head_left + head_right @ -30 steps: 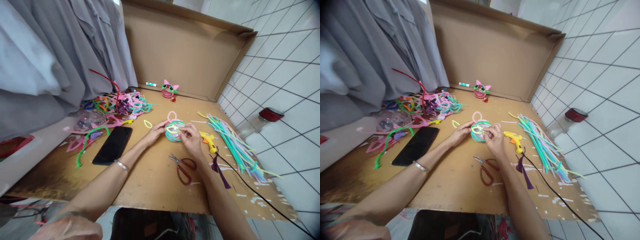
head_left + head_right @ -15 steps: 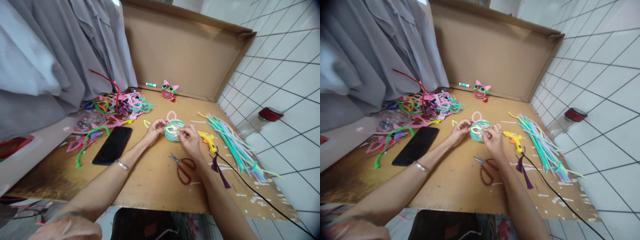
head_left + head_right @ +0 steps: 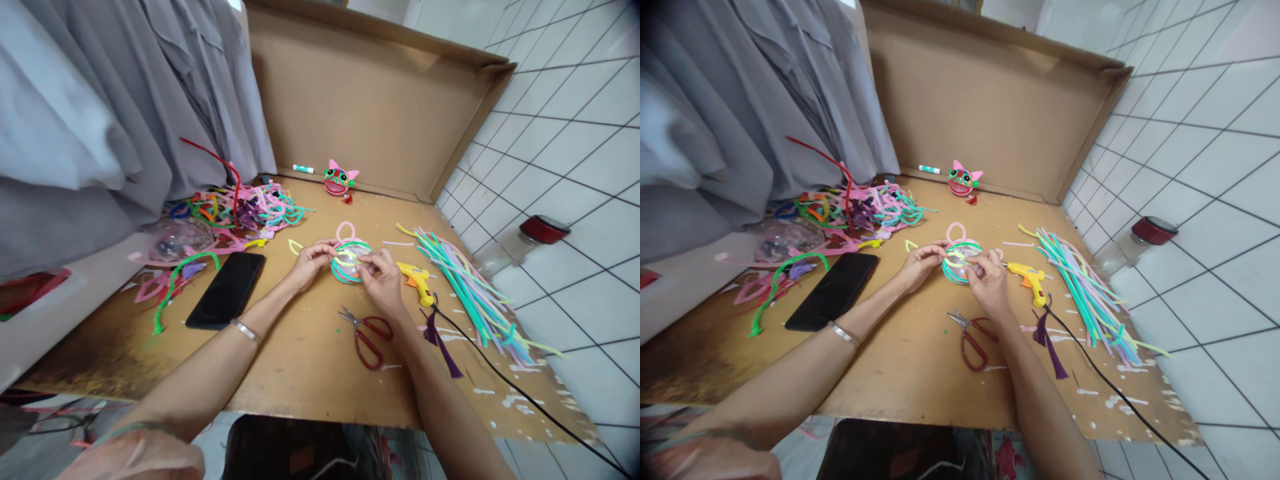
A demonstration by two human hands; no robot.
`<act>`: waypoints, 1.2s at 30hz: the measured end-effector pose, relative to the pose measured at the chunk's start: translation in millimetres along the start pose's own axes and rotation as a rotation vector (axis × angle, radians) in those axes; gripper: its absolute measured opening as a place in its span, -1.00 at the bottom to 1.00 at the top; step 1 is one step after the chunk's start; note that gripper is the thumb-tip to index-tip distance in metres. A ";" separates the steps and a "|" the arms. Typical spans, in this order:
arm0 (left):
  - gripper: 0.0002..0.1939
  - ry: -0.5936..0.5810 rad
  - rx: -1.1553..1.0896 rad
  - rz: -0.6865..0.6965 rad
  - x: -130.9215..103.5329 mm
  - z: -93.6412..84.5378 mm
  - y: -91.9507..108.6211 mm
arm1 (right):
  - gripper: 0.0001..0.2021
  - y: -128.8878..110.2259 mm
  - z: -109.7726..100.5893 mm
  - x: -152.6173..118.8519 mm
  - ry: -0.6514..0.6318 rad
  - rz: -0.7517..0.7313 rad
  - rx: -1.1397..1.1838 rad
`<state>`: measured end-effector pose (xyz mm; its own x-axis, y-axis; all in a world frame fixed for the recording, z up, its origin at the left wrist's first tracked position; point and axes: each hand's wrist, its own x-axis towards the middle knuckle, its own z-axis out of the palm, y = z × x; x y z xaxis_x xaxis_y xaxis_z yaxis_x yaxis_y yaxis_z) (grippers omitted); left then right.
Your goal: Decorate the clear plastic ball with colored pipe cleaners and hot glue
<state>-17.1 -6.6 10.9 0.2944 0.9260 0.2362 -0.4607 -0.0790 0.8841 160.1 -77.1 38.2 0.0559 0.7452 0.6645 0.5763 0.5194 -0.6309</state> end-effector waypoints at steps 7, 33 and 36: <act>-0.85 0.012 0.029 0.012 -1.1 0.5 0.2 | -0.91 0.0 0.2 0.4 -0.010 0.022 -0.022; -0.84 0.009 -0.029 -0.020 0.0 -0.6 -1.5 | -0.91 -0.5 -0.4 0.8 -0.018 0.019 -0.015; -0.86 0.012 -0.033 -0.020 0.7 -0.7 -2.7 | -0.90 -1.4 0.0 0.3 -0.004 0.017 -0.045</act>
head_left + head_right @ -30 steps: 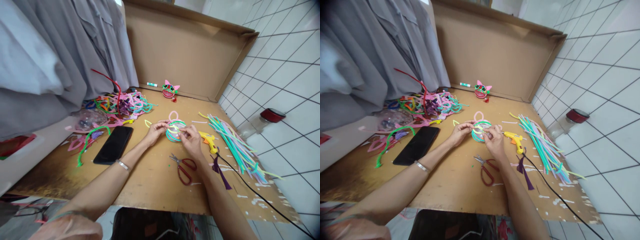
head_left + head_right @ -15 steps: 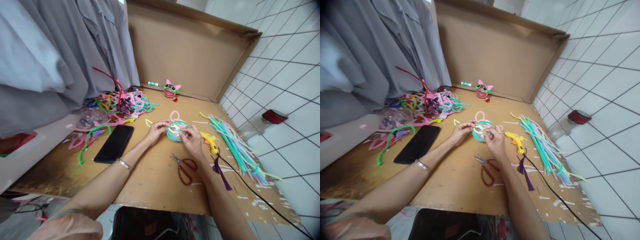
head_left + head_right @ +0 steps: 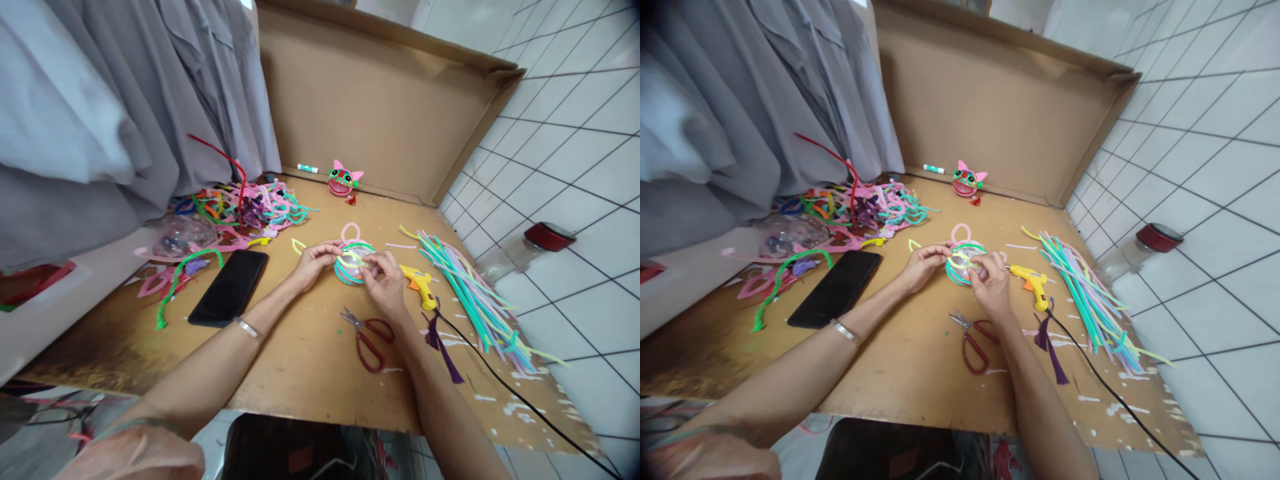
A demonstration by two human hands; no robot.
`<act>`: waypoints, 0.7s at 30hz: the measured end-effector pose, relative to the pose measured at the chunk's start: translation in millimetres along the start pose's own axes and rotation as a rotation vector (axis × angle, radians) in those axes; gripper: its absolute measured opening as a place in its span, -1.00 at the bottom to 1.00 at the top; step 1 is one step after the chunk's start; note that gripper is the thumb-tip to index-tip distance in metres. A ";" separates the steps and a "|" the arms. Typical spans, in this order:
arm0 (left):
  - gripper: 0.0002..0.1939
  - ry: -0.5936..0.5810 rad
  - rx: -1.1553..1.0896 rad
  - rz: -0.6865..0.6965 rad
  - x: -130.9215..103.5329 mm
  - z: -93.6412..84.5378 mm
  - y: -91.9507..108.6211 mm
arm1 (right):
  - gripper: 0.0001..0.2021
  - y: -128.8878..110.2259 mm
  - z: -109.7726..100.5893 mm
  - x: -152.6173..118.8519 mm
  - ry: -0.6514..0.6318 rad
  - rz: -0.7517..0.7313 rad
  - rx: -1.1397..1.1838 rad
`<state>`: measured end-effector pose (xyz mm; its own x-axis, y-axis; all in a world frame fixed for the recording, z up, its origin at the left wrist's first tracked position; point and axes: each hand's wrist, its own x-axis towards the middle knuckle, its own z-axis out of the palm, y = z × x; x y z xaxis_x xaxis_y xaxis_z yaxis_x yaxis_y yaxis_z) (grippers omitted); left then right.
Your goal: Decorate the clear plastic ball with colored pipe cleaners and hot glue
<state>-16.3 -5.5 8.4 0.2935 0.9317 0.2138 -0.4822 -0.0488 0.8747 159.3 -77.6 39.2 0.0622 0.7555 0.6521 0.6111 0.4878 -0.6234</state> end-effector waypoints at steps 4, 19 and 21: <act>-0.88 -0.002 -0.015 -0.006 0.4 -0.2 -1.0 | -0.82 -1.3 -0.5 -0.2 -0.023 -0.008 -0.006; -0.87 -0.012 -0.011 -0.004 -1.4 1.7 2.1 | -0.85 -1.2 -1.2 -1.0 -0.019 -0.022 0.002; -0.85 -0.011 -0.021 -0.004 -0.7 1.2 0.7 | -0.86 -1.4 -1.1 -0.9 -0.012 -0.019 0.006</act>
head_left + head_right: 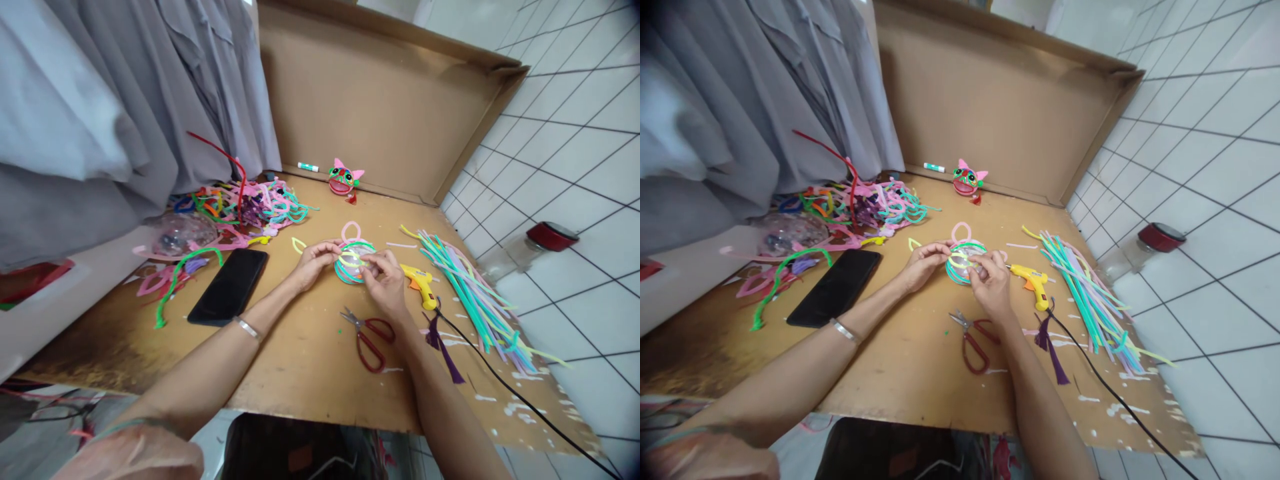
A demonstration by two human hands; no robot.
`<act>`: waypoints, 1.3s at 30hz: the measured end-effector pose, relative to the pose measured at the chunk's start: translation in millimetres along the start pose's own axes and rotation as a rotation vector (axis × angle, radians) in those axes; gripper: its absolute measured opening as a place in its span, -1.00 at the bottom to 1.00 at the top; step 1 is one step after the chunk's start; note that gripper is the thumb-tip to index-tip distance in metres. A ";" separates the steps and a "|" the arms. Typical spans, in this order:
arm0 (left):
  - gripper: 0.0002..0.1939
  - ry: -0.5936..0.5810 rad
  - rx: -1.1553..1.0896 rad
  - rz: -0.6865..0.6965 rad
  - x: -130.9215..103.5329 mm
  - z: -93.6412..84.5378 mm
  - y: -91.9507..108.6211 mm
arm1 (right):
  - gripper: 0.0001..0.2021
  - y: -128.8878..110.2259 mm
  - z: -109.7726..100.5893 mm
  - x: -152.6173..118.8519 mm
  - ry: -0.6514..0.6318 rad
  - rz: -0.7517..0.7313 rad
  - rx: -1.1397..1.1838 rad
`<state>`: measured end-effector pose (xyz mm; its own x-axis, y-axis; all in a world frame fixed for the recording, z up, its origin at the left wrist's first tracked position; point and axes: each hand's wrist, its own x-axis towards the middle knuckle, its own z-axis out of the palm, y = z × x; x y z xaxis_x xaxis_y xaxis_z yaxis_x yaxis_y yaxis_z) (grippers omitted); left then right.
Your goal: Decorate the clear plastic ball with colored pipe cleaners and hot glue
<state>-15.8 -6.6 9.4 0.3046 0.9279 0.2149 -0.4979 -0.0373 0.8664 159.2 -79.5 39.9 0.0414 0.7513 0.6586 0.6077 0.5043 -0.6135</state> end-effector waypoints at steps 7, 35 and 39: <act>-0.72 0.007 0.051 0.021 1.2 0.8 -1.6 | -0.87 1.1 0.4 0.3 -0.003 0.001 0.016; -0.76 -0.137 -0.114 -0.035 3.7 -4.5 5.3 | -0.90 4.4 -3.3 3.2 0.046 0.022 0.016; -0.73 -0.135 -0.088 -0.008 5.4 -7.0 0.6 | -0.89 4.5 -3.0 3.0 0.044 0.029 0.001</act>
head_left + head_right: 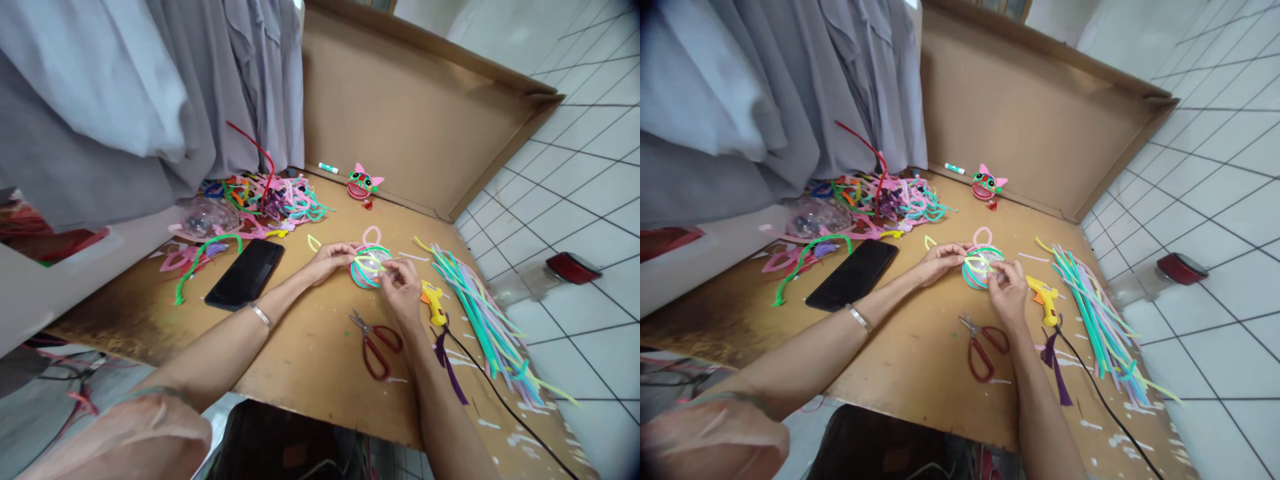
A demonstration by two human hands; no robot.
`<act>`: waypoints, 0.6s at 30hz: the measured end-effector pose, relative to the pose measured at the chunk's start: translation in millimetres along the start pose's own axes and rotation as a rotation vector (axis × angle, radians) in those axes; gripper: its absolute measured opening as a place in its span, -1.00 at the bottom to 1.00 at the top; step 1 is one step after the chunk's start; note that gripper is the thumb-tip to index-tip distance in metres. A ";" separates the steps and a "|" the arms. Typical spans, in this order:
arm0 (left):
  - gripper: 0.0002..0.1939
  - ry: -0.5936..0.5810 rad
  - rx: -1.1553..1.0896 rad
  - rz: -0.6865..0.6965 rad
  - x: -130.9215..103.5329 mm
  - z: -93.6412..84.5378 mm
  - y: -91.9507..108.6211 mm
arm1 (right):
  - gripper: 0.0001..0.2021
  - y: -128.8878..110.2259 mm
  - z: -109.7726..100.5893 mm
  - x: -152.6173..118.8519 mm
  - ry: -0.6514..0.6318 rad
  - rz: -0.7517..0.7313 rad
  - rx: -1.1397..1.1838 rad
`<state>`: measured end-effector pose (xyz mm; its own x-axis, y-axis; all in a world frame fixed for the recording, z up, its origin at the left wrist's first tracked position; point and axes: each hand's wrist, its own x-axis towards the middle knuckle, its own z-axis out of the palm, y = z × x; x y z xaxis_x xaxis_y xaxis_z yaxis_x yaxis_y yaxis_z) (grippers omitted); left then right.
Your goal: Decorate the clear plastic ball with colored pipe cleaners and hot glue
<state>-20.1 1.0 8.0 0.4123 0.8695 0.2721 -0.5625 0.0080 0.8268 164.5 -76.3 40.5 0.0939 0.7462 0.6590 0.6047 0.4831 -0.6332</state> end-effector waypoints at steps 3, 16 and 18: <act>-0.69 0.043 0.019 0.009 1.6 -1.9 -4.5 | -0.88 0.9 0.5 -0.2 -0.002 0.012 -0.006; -0.65 0.137 0.163 0.048 -2.8 5.6 -3.2 | -0.87 0.7 2.9 -0.9 0.012 0.042 0.031; -0.67 0.138 0.181 0.070 -3.4 7.0 -2.7 | -0.87 1.2 3.3 -0.9 0.008 0.029 0.015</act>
<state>-15.0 -5.5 8.3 0.2684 0.9240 0.2722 -0.4436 -0.1323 0.8864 162.5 -74.9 37.8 0.1180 0.7563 0.6435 0.5901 0.4678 -0.6580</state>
